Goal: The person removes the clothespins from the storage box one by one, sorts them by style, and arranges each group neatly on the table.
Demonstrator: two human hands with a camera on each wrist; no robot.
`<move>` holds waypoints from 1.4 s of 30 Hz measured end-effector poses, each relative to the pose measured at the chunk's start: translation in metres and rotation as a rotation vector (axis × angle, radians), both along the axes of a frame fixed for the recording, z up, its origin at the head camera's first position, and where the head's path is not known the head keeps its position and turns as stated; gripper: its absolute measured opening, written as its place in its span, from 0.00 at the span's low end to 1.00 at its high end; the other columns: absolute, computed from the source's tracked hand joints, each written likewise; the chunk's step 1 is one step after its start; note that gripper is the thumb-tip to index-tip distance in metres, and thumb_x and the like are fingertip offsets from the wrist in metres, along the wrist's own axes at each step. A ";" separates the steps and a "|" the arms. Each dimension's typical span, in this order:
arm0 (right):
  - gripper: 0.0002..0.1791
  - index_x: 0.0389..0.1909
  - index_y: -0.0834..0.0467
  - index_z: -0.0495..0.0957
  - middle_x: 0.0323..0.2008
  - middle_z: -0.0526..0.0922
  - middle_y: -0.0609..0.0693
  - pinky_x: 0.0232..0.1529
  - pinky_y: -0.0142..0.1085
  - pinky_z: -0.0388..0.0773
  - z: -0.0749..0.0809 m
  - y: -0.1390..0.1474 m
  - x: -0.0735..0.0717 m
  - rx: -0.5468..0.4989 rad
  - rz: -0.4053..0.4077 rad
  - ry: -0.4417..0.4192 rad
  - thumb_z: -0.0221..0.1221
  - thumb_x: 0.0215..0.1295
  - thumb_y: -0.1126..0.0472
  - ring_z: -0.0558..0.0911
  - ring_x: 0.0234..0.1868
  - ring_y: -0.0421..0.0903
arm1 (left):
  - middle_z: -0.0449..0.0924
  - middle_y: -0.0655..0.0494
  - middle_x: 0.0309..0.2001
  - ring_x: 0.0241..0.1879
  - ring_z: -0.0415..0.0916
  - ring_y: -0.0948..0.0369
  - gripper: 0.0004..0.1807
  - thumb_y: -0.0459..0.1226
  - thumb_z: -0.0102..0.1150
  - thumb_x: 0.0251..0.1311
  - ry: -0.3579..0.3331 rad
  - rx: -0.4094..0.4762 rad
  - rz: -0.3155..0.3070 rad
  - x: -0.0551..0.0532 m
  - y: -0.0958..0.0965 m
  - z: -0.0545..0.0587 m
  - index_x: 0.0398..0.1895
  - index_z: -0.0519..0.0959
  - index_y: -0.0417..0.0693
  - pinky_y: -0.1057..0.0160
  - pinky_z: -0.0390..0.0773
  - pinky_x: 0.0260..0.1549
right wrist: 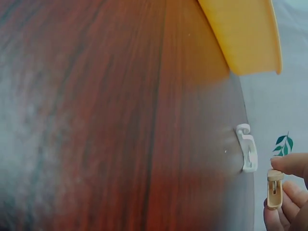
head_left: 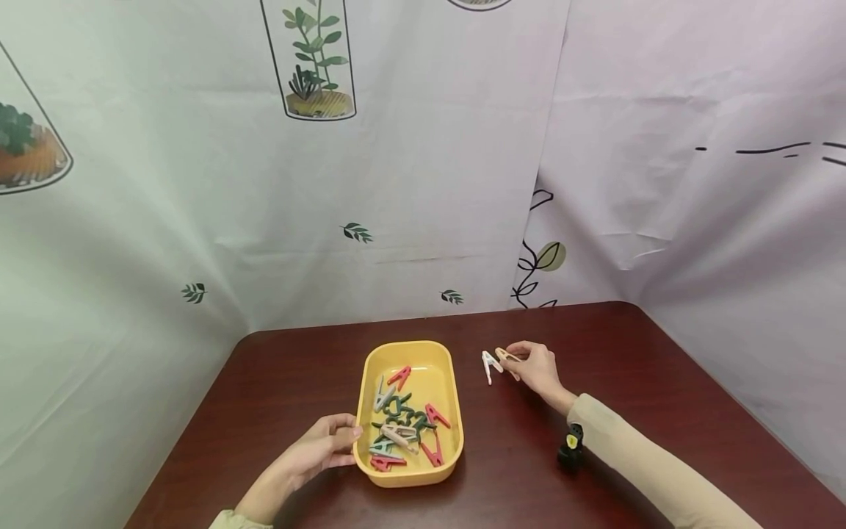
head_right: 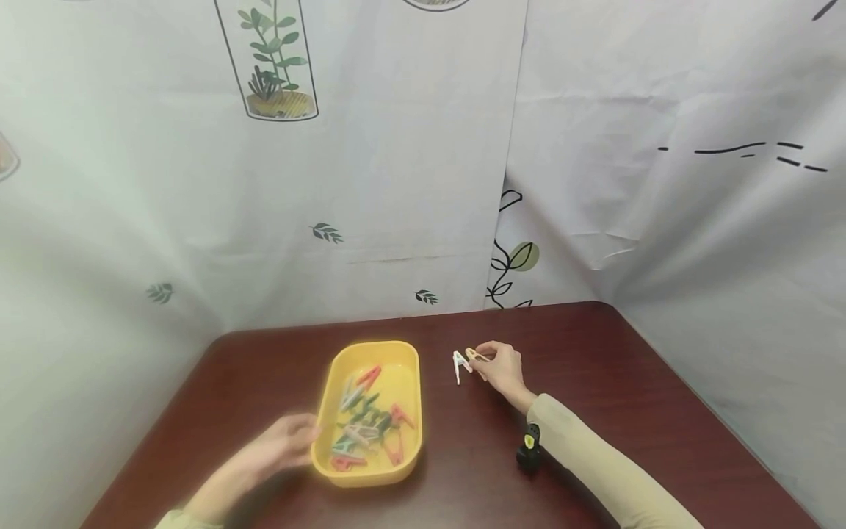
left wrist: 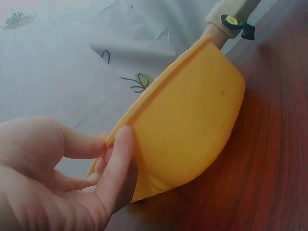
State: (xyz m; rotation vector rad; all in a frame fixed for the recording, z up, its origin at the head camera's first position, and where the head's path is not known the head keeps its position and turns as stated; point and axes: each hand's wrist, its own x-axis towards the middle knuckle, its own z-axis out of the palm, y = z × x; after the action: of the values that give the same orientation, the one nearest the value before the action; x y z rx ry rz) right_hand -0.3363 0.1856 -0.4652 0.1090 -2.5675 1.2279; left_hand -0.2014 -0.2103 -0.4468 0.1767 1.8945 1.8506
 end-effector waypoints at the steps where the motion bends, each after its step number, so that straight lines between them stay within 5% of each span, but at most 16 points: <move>1: 0.15 0.37 0.61 0.84 0.35 0.87 0.56 0.29 0.29 0.76 -0.001 0.000 -0.001 0.005 -0.008 -0.002 0.72 0.47 0.61 0.84 0.32 0.45 | 0.77 0.53 0.39 0.39 0.79 0.63 0.15 0.36 0.49 0.70 -0.001 0.001 0.002 0.000 0.000 0.000 0.49 0.68 0.31 0.66 0.83 0.39; 17: 0.16 0.37 0.64 0.83 0.35 0.86 0.58 0.41 0.48 0.77 -0.009 0.002 -0.006 0.074 -0.077 -0.017 0.72 0.50 0.59 0.84 0.36 0.53 | 0.77 0.54 0.39 0.38 0.78 0.64 0.15 0.38 0.50 0.70 -0.010 0.009 0.016 0.003 0.002 0.000 0.49 0.68 0.33 0.67 0.82 0.38; 27: 0.16 0.35 0.67 0.80 0.33 0.84 0.61 0.36 0.42 0.77 -0.012 -0.002 -0.011 0.066 -0.065 -0.023 0.71 0.50 0.61 0.82 0.34 0.53 | 0.77 0.53 0.39 0.38 0.79 0.64 0.16 0.37 0.49 0.70 -0.002 0.015 0.012 0.002 0.001 -0.001 0.50 0.68 0.31 0.67 0.82 0.38; 34: 0.12 0.38 0.68 0.80 0.33 0.84 0.61 0.32 0.37 0.76 -0.006 0.000 -0.012 0.049 -0.073 -0.046 0.60 0.61 0.61 0.82 0.33 0.53 | 0.77 0.53 0.39 0.38 0.78 0.64 0.15 0.36 0.49 0.70 -0.002 0.022 0.007 0.002 0.000 -0.002 0.50 0.67 0.30 0.68 0.82 0.37; 42: 0.15 0.47 0.66 0.79 0.43 0.83 0.64 0.45 0.46 0.78 0.004 0.004 -0.012 -0.039 -0.093 -0.067 0.52 0.66 0.62 0.81 0.45 0.57 | 0.77 0.53 0.39 0.37 0.78 0.64 0.16 0.36 0.48 0.69 -0.004 0.023 0.007 0.003 0.001 0.000 0.50 0.67 0.29 0.68 0.82 0.37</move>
State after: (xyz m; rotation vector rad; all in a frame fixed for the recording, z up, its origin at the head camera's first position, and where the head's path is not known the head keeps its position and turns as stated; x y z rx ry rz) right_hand -0.3485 0.1895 -0.4615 -0.0599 -2.5721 1.2667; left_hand -0.1985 -0.2090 -0.4473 0.1743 1.8743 1.8767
